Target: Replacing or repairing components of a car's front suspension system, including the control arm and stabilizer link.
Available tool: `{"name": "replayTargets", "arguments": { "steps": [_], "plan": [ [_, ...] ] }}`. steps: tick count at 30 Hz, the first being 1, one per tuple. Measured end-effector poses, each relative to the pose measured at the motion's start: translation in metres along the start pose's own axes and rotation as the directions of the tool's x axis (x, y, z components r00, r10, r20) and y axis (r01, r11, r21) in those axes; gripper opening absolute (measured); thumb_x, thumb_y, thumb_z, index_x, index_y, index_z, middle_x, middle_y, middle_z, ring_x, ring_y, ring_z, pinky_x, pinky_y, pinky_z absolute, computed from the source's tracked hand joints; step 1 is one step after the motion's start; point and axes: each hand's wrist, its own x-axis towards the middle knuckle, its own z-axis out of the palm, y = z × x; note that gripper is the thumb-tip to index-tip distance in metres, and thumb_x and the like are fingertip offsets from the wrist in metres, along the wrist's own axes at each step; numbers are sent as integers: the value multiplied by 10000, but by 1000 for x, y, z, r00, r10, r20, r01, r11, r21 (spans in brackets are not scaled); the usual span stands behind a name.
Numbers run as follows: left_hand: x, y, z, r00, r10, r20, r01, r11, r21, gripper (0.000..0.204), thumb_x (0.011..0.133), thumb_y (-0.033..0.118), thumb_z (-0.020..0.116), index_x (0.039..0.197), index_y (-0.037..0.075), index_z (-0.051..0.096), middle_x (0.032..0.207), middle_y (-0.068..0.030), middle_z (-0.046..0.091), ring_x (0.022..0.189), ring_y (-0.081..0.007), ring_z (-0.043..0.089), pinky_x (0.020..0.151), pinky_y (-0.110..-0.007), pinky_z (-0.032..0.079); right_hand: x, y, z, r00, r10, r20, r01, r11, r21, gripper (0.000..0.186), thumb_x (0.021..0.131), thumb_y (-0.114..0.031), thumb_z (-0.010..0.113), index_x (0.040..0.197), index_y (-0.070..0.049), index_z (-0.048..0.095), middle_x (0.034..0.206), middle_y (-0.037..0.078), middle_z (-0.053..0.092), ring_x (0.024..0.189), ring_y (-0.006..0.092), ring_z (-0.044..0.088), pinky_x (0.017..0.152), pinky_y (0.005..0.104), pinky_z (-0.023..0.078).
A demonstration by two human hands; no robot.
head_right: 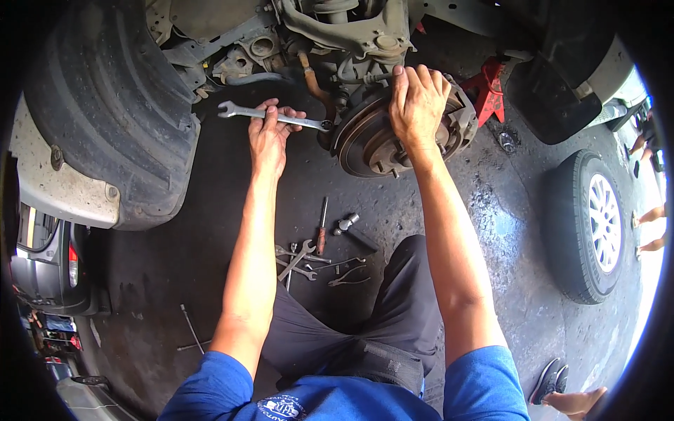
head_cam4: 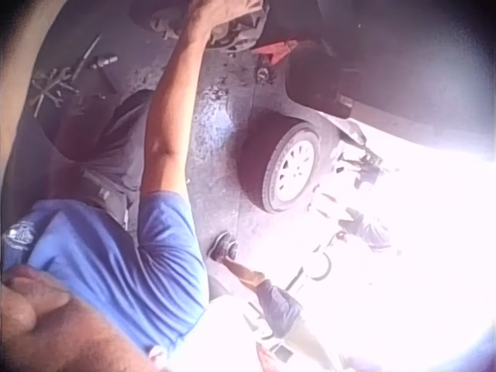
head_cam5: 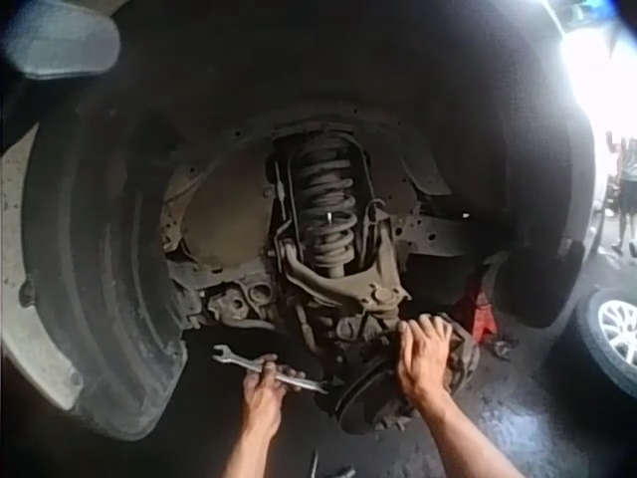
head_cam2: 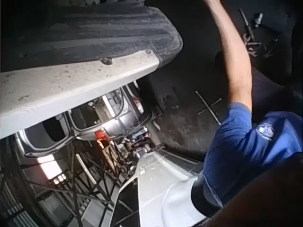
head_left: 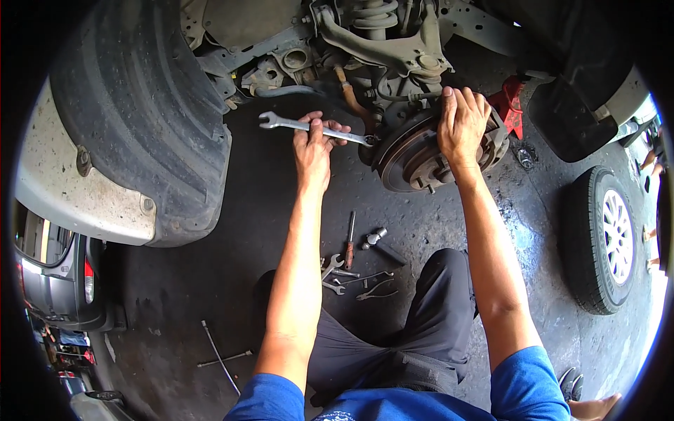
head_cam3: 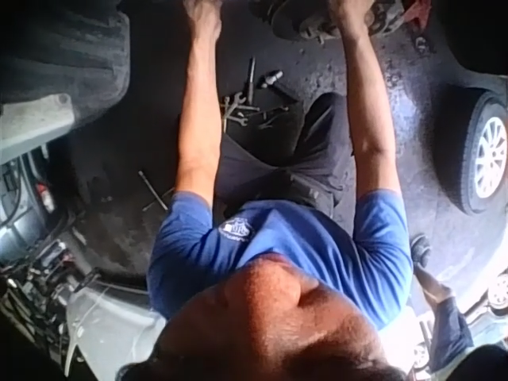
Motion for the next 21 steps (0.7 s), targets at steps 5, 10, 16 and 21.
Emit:
{"name": "replayTargets", "arguments": {
  "steps": [5,10,16,21],
  "plan": [
    [16,0,-12,989,-135,60,135,991,2,215,1023,180,442,1178,33,458,875,-92,573,848,-262,656,703,-350,506,1,-3,1,1000,14,-19,-14,999,35,255,960,-221,507,777,-57,576,791,106,520,831,299,506,804,404,366],
    [-23,-36,18,981,49,-190,-67,994,-91,190,1023,202,444,1121,41,419,879,-90,532,851,-248,622,775,-395,515,3,12,-4,1000,8,16,-7,999,-34,212,933,-227,553,808,-60,586,842,122,538,859,317,502,829,406,369],
    [-26,-24,5,980,73,-183,-98,986,-131,178,1024,186,435,1117,37,410,886,-97,528,846,-253,613,829,-428,535,-106,-60,-62,959,-277,-56,272,852,448,378,717,-64,600,1094,-48,582,1076,170,561,1020,385,515,910,511,384],
    [-71,-35,34,909,317,-271,-326,945,11,183,1019,165,454,1136,33,405,987,-146,589,972,-264,641,833,-392,570,-259,-52,-31,291,-246,925,-227,921,317,269,862,-248,617,999,-18,639,1037,209,614,1014,376,580,882,440,474]
  ]
}}
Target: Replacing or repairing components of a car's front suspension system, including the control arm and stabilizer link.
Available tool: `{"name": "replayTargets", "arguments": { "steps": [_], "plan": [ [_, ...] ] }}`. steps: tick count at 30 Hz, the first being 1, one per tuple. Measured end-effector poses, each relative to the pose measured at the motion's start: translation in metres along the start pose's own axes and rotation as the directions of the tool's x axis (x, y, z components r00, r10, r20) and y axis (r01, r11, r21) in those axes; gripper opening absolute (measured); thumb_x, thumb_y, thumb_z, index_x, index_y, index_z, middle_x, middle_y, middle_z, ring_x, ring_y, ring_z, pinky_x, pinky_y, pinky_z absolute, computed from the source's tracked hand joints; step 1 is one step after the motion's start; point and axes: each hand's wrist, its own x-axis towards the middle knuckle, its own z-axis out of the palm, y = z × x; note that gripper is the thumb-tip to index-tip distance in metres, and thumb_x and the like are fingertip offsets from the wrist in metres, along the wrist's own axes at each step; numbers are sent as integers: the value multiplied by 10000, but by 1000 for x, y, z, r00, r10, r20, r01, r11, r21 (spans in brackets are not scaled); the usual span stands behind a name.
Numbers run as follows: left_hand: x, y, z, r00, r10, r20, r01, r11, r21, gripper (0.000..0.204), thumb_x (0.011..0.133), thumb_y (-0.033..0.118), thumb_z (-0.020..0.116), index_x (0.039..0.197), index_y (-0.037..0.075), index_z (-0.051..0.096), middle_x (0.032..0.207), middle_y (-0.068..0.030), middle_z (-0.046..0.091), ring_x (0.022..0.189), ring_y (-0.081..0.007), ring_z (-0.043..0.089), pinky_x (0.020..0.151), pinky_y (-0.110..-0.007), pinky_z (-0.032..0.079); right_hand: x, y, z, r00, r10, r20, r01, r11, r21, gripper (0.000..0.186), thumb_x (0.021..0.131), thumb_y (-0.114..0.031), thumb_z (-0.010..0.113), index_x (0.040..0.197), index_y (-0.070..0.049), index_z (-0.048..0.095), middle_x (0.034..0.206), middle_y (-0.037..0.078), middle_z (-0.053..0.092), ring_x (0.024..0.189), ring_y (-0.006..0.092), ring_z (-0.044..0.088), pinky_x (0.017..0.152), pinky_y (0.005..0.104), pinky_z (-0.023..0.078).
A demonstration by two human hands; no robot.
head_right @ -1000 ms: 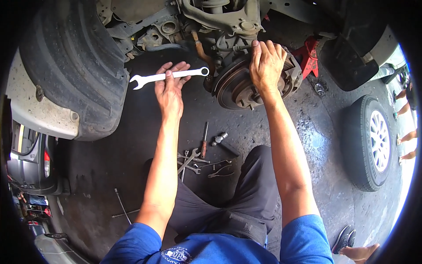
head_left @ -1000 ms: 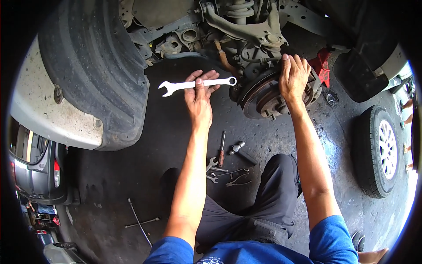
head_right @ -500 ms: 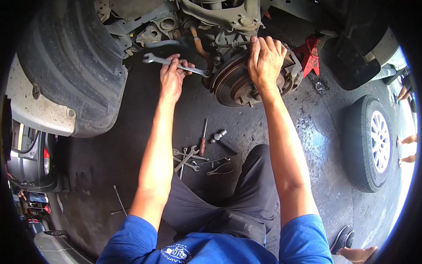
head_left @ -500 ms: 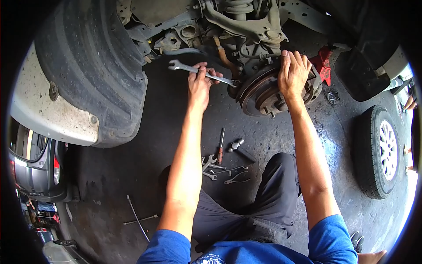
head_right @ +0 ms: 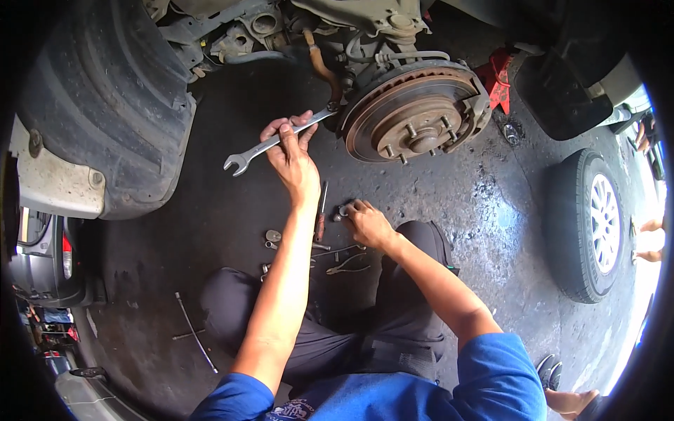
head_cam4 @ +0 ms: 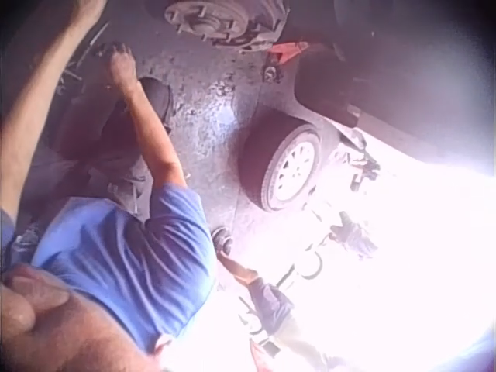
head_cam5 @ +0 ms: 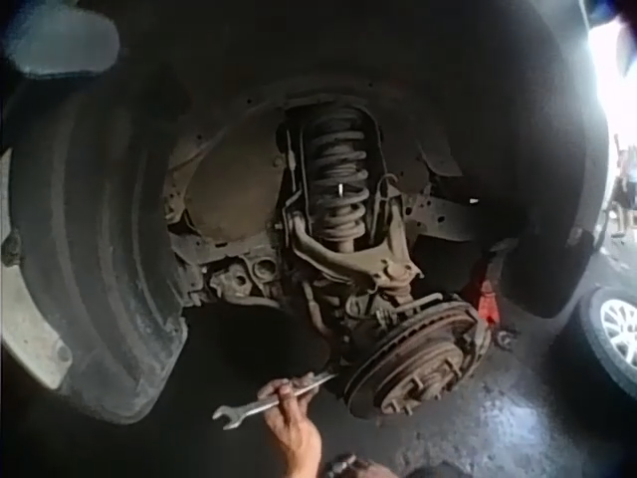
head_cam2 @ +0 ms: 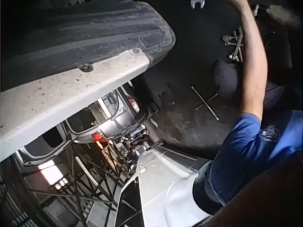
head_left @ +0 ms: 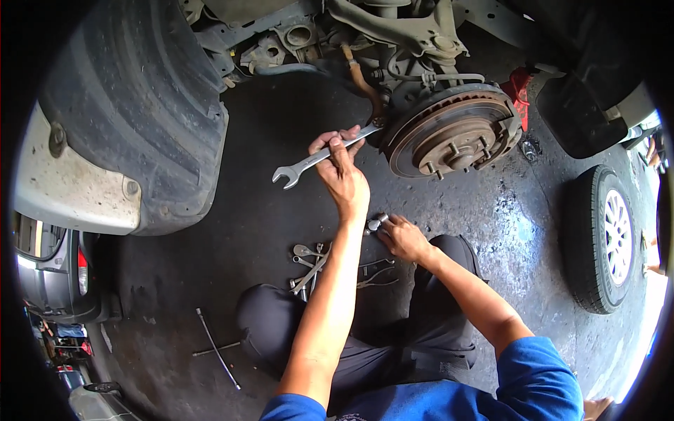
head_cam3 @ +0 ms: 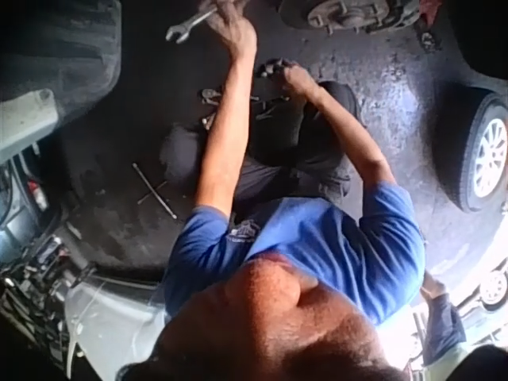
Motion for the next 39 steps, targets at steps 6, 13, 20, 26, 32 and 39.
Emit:
{"name": "replayTargets", "arguments": {
  "steps": [6,13,20,26,32,39],
  "plan": [
    [-12,21,-17,972,-160,171,115,963,246,239,1000,181,518,1115,-28,527,1120,-162,623,1033,-209,632,897,-355,550,17,10,31,940,143,311,-178,980,89,335,931,-288,528,1024,14,640,884,200,692,869,387,661,783,463,511],
    [-12,30,-44,728,47,684,-604,516,607,371,881,-36,493,1221,66,600,1284,-149,567,1181,-335,558,972,-390,471,41,-79,-65,920,358,160,-107,-164,981,571,1008,-489,376,1119,34,576,931,144,655,750,265,655,690,340,539],
    [45,28,-22,879,-300,371,-29,742,669,315,1003,155,486,1253,-17,570,1220,-151,629,1146,-215,585,961,-315,462,34,-100,-126,975,198,105,-43,-297,954,484,1005,-440,406,1174,-3,524,793,118,624,628,210,646,491,352,533],
    [82,0,-31,715,-430,551,55,820,569,319,1011,161,468,1230,-42,580,1172,-167,661,1110,-209,613,957,-285,448,72,-154,-128,963,240,127,-34,-359,933,222,1004,-223,471,1042,-20,551,743,71,632,695,183,665,585,273,544],
    [77,-5,-14,625,-494,604,22,784,620,382,942,169,591,1273,-21,562,1192,-149,642,1100,-168,591,944,-284,446,58,-136,-140,983,172,-70,63,44,997,230,1010,-213,472,1059,0,543,772,89,641,715,167,635,692,300,514],
    [79,-13,-26,643,-425,637,-104,775,623,274,895,92,604,1118,-68,614,1029,-147,673,952,-201,635,840,-330,489,39,-113,-228,762,216,-611,122,878,463,156,956,-193,540,985,-44,577,709,119,608,561,261,589,541,358,469]
  ]
}}
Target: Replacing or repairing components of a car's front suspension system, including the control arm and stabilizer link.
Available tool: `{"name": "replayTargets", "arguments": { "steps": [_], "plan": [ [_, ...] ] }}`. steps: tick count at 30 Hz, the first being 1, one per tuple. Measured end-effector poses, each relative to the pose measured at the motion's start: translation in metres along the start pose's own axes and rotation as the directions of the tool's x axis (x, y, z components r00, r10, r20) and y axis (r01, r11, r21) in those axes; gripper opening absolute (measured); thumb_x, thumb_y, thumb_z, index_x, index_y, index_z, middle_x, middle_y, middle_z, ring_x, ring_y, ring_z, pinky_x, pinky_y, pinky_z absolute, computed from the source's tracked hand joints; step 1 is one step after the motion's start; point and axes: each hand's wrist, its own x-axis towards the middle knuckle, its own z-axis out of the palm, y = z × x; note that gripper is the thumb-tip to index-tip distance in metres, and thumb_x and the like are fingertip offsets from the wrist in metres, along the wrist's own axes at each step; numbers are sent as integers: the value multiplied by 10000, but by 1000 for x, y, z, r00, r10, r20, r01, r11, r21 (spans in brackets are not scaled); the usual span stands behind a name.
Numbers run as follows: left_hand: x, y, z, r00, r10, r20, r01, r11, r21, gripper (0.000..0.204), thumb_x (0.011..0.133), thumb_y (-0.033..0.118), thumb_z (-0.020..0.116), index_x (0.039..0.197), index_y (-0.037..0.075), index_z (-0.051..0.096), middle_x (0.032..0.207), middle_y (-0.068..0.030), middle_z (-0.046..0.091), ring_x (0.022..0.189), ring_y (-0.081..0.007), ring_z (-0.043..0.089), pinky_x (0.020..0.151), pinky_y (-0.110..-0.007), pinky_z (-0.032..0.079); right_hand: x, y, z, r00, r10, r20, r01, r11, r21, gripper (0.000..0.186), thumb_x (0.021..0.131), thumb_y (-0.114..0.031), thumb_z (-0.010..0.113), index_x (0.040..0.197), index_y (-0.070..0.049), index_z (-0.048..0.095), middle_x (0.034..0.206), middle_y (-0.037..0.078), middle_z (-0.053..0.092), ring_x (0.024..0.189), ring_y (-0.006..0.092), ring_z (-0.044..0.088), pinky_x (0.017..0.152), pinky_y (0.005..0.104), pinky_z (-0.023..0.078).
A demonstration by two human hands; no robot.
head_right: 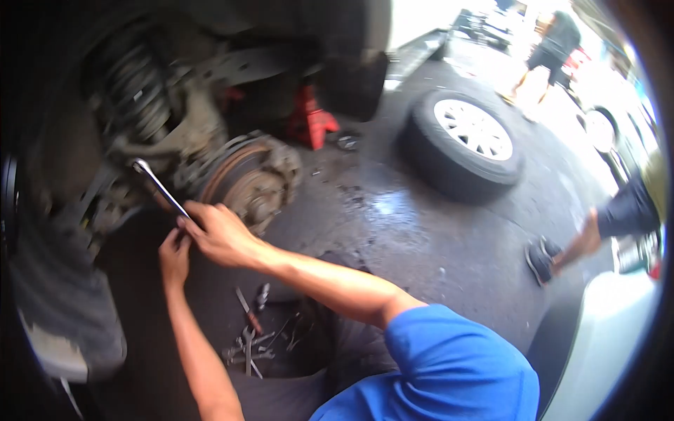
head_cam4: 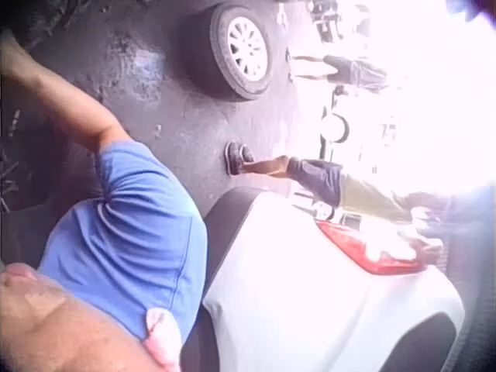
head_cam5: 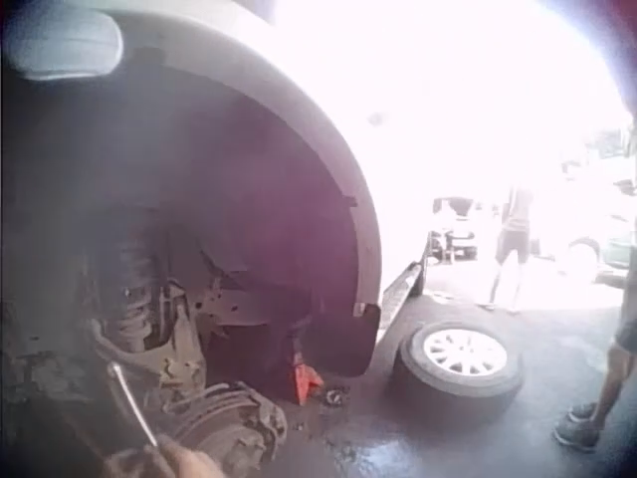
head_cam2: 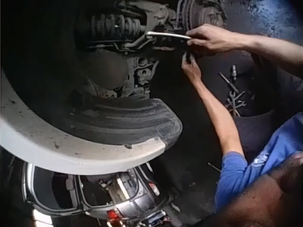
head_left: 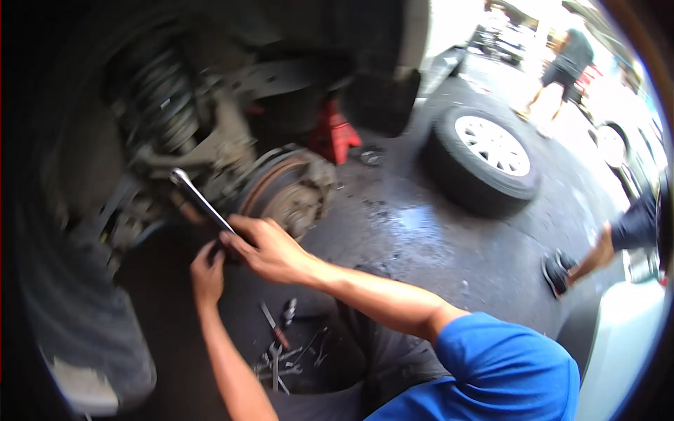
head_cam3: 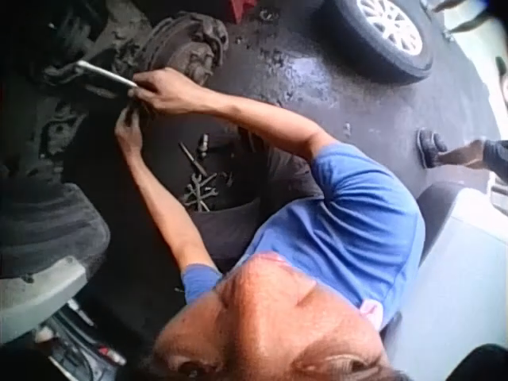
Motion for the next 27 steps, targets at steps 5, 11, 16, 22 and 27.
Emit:
{"name": "replayTargets", "arguments": {
  "steps": [5,11,16,22,27],
  "plan": [
    [2,9,0,988,40,-152,3,963,271,221,839,62,675,1028,-40,621,915,-150,663,859,-211,617,813,-334,470,97,65,-99,777,-472,-417,-26,637,-770,236,841,-181,609,1040,-54,605,802,215,633,797,391,625,724,514,474],
    [12,36,29,992,125,-15,-126,983,-132,197,942,110,590,1037,-62,568,1016,-123,612,941,-214,562,909,-328,437,113,138,-142,841,-97,-532,-148,905,-398,291,880,-210,569,1108,-38,624,928,220,663,932,409,626,812,469,494],
    [13,0,-9,993,-100,57,90,983,163,240,940,91,585,1127,-59,566,1071,-131,593,1049,-195,562,945,-317,431,119,129,-111,873,35,-486,-148,969,-196,319,958,-299,538,1025,8,589,739,245,582,770,433,599,677,463,440],
    [6,21,14,996,65,-54,-73,986,-151,151,870,31,641,958,-48,547,857,-68,550,830,-159,527,799,-299,455,110,129,-121,849,43,-527,-127,984,-125,298,964,-285,537,993,9,575,727,249,565,752,436,588,657,463,423],
    [11,-10,8,991,50,-122,-39,995,88,198,879,62,666,1007,-43,558,894,-71,566,830,-162,524,792,-294,463,122,151,-116,842,-35,-539,-97,972,-215,283,897,-249,592,1019,2,641,901,240,640,883,408,617,773,424,499]
  ]
}}
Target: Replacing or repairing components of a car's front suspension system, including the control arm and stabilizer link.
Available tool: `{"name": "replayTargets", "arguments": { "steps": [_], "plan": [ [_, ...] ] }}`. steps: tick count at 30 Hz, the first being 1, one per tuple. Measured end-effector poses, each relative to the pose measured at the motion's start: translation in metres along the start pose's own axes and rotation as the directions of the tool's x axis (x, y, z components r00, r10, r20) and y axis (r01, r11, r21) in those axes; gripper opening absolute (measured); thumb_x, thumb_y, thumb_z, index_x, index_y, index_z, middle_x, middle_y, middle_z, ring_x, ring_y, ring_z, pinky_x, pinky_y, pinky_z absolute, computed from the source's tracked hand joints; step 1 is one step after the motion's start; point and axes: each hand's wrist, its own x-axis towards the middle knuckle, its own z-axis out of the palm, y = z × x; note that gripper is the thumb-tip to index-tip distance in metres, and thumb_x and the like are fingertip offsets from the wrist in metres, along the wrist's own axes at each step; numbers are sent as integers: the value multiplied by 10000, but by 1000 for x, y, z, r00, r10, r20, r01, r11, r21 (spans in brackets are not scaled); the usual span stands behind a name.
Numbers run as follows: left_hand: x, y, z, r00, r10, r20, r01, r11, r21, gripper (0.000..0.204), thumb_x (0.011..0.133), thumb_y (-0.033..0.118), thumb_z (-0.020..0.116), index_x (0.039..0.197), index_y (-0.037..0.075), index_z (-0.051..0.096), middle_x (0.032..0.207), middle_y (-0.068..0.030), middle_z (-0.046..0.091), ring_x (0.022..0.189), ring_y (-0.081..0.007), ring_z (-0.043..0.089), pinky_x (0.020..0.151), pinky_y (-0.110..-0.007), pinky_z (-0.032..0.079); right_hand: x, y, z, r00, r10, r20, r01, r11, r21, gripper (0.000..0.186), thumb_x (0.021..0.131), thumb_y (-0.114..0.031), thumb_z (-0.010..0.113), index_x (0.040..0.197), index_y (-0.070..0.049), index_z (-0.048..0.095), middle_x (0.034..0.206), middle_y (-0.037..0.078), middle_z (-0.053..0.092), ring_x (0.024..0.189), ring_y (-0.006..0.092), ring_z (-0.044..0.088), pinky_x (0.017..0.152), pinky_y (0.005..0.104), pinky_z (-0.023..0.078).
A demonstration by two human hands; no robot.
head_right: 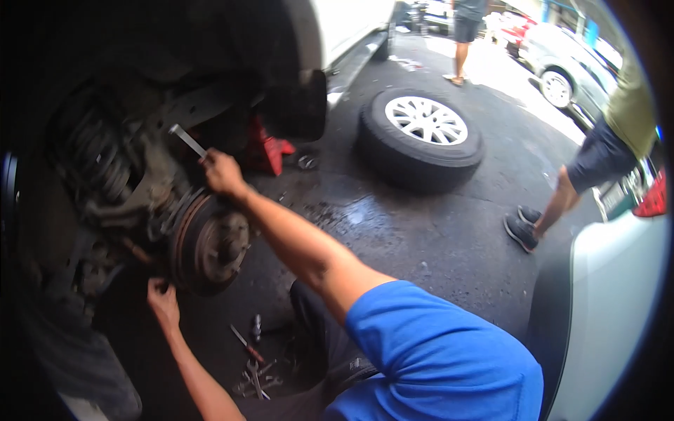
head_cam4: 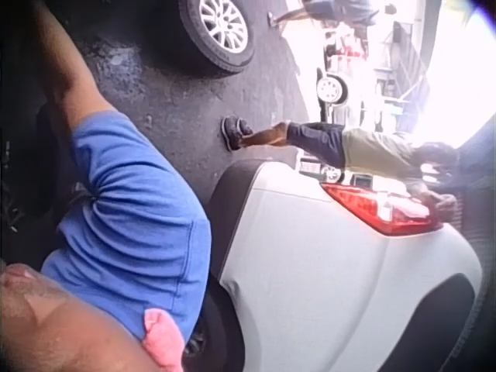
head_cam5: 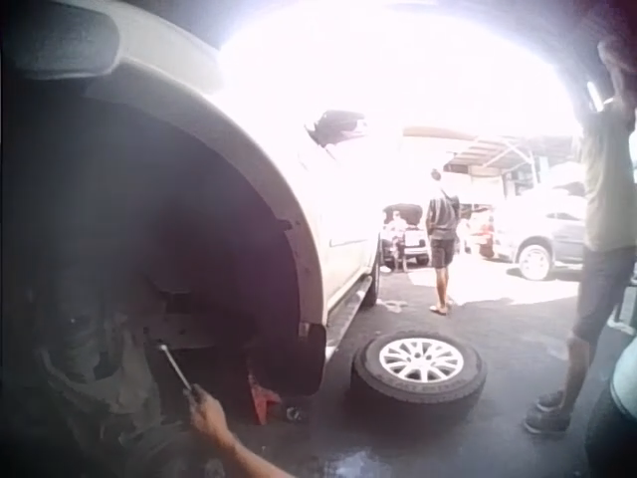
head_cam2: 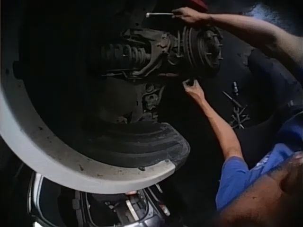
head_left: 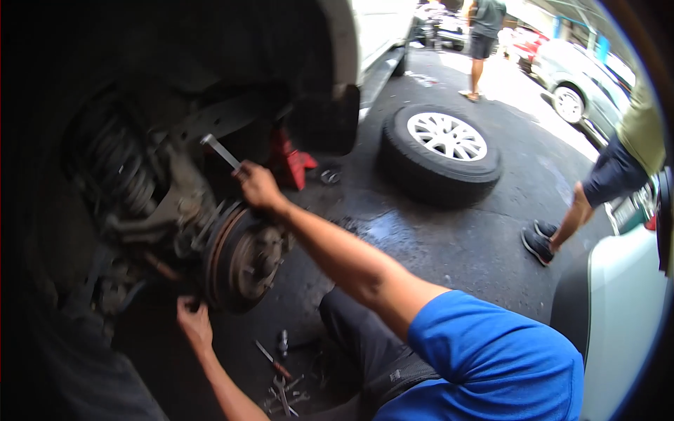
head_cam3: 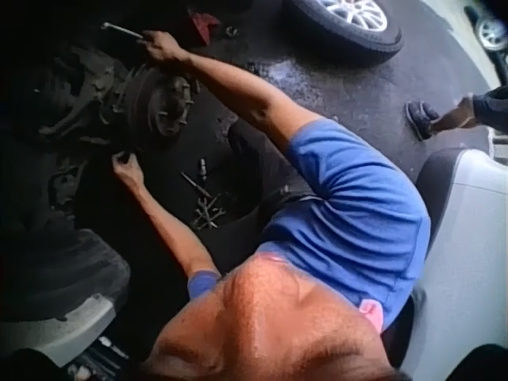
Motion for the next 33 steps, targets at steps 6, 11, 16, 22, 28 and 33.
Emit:
{"name": "replayTargets", "arguments": {
  "steps": [6,11,16,22,28,33],
  "plan": [
    [-1,24,-10,978,-105,182,129,984,-125,313,893,150,659,1136,-43,618,1017,-130,662,989,-167,609,869,-299,482,8,20,-14,880,-463,108,464,790,-401,250,860,-128,551,1042,-6,670,992,175,663,907,347,650,806,410,521],
    [-2,21,3,983,-157,-99,106,914,-392,143,882,81,680,887,-30,590,826,-22,618,784,-67,539,719,-236,453,9,29,1,999,4,39,-10,988,152,349,977,-306,546,1059,25,617,846,132,624,776,186,589,702,309,454],
    [-10,18,-3,985,-118,122,150,943,-296,191,936,133,633,1016,-39,607,911,-36,650,844,-76,578,760,-234,464,0,7,-6,998,27,51,-31,997,74,318,985,-300,539,1007,8,614,691,22,548,644,90,482,590,277,401],
    [-5,14,2,981,-183,58,192,936,-295,324,961,167,597,1211,-38,579,1051,-76,666,1008,-109,585,911,-253,440,-3,-12,-15,990,121,76,-120,993,-15,354,962,-314,540,1064,17,614,848,232,643,779,352,632,721,380,466],
    [-8,12,2,987,-115,116,149,923,-355,242,939,112,621,1135,-29,606,1012,-53,659,962,-103,597,869,-238,456,0,-7,-15,986,157,64,-158,987,15,347,954,-320,550,1045,9,613,830,237,637,762,368,626,705,380,469],
    [-8,6,0,987,-117,-114,52,887,-459,239,976,208,584,1063,-13,606,962,-42,643,914,-100,580,832,-248,460,-7,-10,-3,995,85,42,-85,996,-4,390,956,-340,547,1043,37,597,902,256,639,863,408,632,760,385,471]
  ]
}}
